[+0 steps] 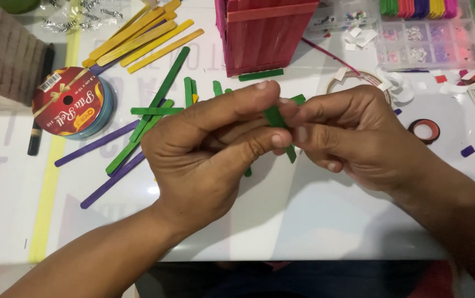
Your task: Bundling green popsicle sticks together using adhesive tape and cutting the tape with scissors.
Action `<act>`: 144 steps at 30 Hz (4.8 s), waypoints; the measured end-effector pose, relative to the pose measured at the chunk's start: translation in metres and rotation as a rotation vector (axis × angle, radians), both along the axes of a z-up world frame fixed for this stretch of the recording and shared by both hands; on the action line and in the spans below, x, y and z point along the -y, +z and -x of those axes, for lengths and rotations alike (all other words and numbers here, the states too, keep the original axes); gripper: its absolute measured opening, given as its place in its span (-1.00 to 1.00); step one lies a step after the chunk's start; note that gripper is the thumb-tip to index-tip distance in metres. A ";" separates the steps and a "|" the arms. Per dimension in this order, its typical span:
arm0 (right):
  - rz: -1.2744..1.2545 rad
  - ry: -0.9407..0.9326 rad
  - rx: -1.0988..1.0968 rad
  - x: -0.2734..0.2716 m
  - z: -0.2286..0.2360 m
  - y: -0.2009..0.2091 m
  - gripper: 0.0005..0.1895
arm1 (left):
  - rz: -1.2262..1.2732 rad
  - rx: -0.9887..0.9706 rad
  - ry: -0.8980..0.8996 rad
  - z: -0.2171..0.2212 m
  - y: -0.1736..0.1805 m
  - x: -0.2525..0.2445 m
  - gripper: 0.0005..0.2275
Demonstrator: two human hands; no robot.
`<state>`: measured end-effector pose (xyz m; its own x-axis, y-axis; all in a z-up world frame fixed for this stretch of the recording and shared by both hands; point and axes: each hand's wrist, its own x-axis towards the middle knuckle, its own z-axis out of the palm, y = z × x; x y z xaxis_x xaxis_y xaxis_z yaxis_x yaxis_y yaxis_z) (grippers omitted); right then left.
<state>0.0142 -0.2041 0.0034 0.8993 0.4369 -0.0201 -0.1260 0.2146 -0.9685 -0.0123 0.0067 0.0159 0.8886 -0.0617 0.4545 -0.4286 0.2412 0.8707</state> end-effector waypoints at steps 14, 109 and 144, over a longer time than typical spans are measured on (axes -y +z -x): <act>0.326 0.043 0.504 -0.001 -0.004 0.046 -0.95 | 0.043 -0.234 -0.234 -0.003 0.022 -0.004 -0.34; 0.985 0.352 1.684 0.013 -0.008 0.070 -0.76 | -0.080 -1.098 -0.643 -0.035 0.014 -0.011 -0.70; 1.128 0.090 1.420 0.027 -0.002 0.071 -0.48 | 0.146 -0.929 -0.461 -0.030 -0.014 0.006 -0.74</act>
